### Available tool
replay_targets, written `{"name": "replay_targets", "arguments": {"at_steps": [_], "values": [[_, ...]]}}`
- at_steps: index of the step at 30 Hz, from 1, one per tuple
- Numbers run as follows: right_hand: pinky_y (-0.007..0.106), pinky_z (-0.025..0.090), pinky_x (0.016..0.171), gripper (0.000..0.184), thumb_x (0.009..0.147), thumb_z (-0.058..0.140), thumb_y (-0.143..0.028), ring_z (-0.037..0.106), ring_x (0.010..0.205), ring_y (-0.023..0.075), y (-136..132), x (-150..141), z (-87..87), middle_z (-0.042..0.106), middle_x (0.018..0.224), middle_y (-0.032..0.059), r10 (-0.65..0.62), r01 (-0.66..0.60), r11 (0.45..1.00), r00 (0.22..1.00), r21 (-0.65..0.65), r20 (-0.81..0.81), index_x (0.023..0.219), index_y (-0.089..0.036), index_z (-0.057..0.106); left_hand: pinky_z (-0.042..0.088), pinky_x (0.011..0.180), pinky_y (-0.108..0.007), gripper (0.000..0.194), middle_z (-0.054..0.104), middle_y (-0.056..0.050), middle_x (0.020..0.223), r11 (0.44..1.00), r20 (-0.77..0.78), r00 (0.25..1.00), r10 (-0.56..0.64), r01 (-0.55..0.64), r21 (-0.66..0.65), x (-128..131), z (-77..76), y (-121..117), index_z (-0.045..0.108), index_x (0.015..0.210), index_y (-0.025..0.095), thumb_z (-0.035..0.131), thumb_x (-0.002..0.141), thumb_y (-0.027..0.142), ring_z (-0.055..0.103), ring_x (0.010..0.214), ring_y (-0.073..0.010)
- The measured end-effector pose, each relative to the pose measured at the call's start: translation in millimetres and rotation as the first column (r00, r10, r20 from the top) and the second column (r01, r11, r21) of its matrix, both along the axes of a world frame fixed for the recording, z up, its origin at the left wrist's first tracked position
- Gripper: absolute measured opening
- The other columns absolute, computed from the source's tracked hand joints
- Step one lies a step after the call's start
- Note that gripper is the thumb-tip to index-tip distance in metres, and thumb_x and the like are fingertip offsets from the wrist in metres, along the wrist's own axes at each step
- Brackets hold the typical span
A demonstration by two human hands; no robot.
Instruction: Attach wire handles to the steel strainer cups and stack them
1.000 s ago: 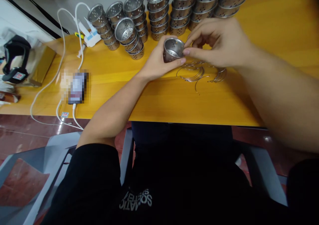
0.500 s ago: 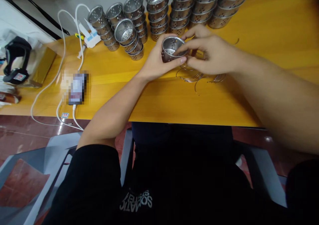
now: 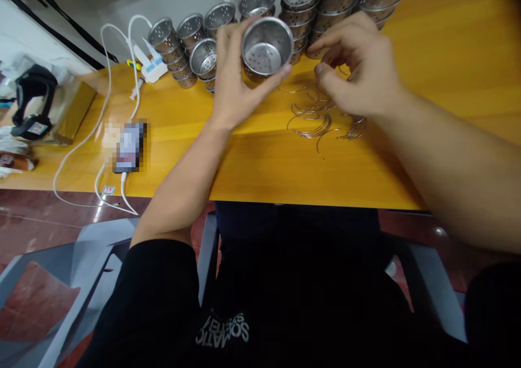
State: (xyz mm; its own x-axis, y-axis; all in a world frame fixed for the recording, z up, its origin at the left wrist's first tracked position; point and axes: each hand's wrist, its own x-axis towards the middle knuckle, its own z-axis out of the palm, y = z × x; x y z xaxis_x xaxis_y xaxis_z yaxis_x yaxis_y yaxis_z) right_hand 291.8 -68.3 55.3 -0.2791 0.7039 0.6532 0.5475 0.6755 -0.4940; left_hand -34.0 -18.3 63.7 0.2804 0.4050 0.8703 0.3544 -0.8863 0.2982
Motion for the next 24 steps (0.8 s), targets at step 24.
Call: {"name": "replay_targets", "arguments": {"at_steps": [24], "values": [[0.058,0.077,0.101,0.023,0.115,0.093,-0.053,0.085,0.106,0.0355,12,2,-10.2,0.091,0.129,0.0138,0.041,-0.041,0.999,0.999,-0.028,-0.015,0.130,-0.035,0.092,0.043,0.156,-0.057,0.085,0.091,0.002,0.154,0.936,-0.339,0.939,0.063,-0.174,-0.307,-26,46.8,-69,0.079,0.163,0.056,0.099,0.088,0.092,0.035,0.198,-0.0248]]}}
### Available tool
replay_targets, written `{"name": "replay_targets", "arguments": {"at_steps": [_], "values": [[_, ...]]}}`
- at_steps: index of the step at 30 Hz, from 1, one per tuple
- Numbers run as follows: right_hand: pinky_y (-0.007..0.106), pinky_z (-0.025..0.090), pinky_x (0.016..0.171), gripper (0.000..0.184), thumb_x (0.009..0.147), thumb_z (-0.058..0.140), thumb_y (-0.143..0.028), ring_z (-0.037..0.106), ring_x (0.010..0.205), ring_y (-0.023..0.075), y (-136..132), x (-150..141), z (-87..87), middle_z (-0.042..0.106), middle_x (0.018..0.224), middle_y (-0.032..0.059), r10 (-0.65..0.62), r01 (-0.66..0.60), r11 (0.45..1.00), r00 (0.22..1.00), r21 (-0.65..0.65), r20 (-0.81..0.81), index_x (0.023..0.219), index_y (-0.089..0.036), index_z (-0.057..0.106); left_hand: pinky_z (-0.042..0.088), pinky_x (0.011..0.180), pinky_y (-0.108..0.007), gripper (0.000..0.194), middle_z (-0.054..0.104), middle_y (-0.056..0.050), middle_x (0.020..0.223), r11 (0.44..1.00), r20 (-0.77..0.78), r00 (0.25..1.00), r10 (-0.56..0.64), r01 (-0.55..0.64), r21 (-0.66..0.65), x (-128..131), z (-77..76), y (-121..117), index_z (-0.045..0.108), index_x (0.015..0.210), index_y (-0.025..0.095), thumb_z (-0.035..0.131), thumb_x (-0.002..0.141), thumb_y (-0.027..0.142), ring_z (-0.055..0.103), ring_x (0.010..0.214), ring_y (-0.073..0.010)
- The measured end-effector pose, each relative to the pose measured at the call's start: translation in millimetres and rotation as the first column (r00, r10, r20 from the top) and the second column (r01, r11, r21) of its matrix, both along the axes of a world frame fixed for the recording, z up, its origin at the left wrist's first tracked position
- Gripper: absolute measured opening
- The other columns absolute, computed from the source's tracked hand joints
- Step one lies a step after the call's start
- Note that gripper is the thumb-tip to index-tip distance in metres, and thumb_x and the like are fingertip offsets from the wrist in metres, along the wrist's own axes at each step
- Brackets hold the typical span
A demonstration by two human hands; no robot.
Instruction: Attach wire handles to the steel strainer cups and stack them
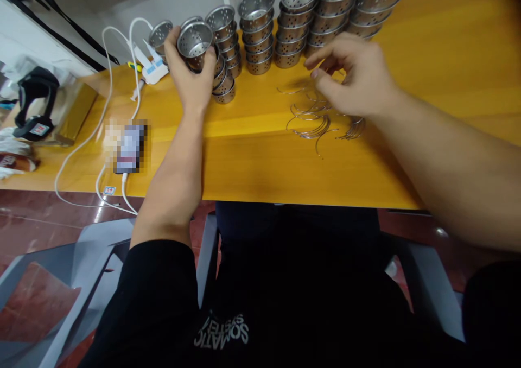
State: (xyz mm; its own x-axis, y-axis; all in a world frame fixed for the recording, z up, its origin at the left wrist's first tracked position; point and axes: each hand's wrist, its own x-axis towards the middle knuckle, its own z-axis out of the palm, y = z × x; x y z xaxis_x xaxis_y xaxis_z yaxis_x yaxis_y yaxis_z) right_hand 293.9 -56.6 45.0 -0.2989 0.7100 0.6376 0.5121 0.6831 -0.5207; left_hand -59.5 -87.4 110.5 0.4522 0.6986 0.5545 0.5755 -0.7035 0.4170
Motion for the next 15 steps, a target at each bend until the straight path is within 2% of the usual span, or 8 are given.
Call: {"name": "replay_targets", "arguments": {"at_steps": [2,4,5,6,8,11,14,15], "values": [[0.058,0.077,0.102,0.025,0.115,0.093,-0.055,0.085,0.106,0.0355,0,0,-0.3,0.092,0.131,0.0139,0.005,-0.005,1.000,1.000,-0.010,0.004,0.130,-0.035,0.092,0.040,0.156,-0.055,0.087,0.090,0.003,0.156,1.000,-0.023,1.000,0.019,-0.019,0.005,-19,-9.2,30,0.075,0.167,0.055,0.099,0.091,0.088,0.034,0.198,-0.0234],[0.057,0.077,0.102,0.025,0.115,0.093,-0.055,0.086,0.106,0.0354,1,0,-1.1,0.092,0.131,0.0148,0.019,-0.019,1.000,1.000,-0.004,0.002,0.130,-0.035,0.092,0.037,0.157,-0.049,0.077,0.084,0.004,0.169,0.985,0.022,0.986,0.167,-0.168,0.028,-34,-20.0,67,0.065,0.175,0.051,0.093,0.105,0.069,0.036,0.195,-0.0203],[0.057,0.076,0.101,0.025,0.116,0.092,-0.055,0.086,0.105,0.0353,1,0,-1.7,0.092,0.131,0.0150,0.027,-0.027,1.000,1.000,0.001,0.002,0.130,-0.034,0.092,0.036,0.158,-0.044,0.070,0.078,0.004,0.177,0.947,0.103,0.943,0.316,-0.320,0.026,-38,-25.4,85,0.059,0.176,0.047,0.088,0.112,0.048,0.043,0.189,-0.0187],[0.057,0.076,0.100,0.025,0.115,0.092,-0.054,0.086,0.104,0.0351,1,0,-2.4,0.092,0.129,0.0151,0.032,-0.032,0.999,0.999,0.008,0.000,0.130,-0.034,0.092,0.036,0.158,-0.037,0.070,0.074,0.001,0.181,0.874,0.220,0.854,0.471,-0.485,0.013,-38,-30.3,101,0.054,0.173,0.040,0.084,0.111,0.024,0.053,0.178,-0.0164],[0.057,0.076,0.100,0.025,0.115,0.091,-0.054,0.087,0.103,0.0346,1,0,-3.5,0.092,0.128,0.0149,0.035,-0.035,0.999,0.999,0.011,0.000,0.130,-0.033,0.093,0.038,0.153,-0.020,0.083,0.067,-0.005,0.181,0.751,0.326,0.701,0.634,-0.659,-0.041,-32,-36.8,123,0.041,0.164,0.025,0.069,0.103,-0.021,0.057,0.167,-0.0034],[0.057,0.076,0.099,0.025,0.115,0.091,-0.054,0.087,0.101,0.0344,1,-1,-4.3,0.092,0.127,0.0148,0.036,-0.036,0.999,0.999,0.008,0.006,0.129,-0.033,0.093,0.037,0.147,-0.006,0.096,0.061,-0.007,0.178,0.696,0.310,0.651,0.693,-0.716,-0.054,-14,-35.0,131,0.032,0.159,0.017,0.055,0.094,-0.049,0.053,0.158,0.0063],[0.058,0.076,0.100,0.026,0.116,0.092,-0.056,0.086,0.101,0.0346,1,-1,-4.2,0.093,0.128,0.0146,0.040,-0.040,0.999,0.999,-0.006,0.006,0.130,-0.034,0.092,0.028,0.151,-0.005,0.099,0.055,-0.007,0.186,0.661,0.301,0.607,0.736,-0.739,-0.126,-5,-24.3,119,0.031,0.161,0.015,0.052,0.093,-0.054,0.046,0.162,0.0086],[0.058,0.076,0.100,0.027,0.116,0.092,-0.057,0.086,0.100,0.0346,2,-1,-4.2,0.093,0.128,0.0144,0.039,-0.039,0.999,0.999,-0.010,0.004,0.129,-0.034,0.093,0.024,0.155,-0.009,0.097,0.054,-0.005,0.187,0.680,0.301,0.623,0.722,-0.719,-0.145,-6,-21.0,111,0.032,0.161,0.017,0.058,0.096,-0.050,0.042,0.165,0.0075]]}}
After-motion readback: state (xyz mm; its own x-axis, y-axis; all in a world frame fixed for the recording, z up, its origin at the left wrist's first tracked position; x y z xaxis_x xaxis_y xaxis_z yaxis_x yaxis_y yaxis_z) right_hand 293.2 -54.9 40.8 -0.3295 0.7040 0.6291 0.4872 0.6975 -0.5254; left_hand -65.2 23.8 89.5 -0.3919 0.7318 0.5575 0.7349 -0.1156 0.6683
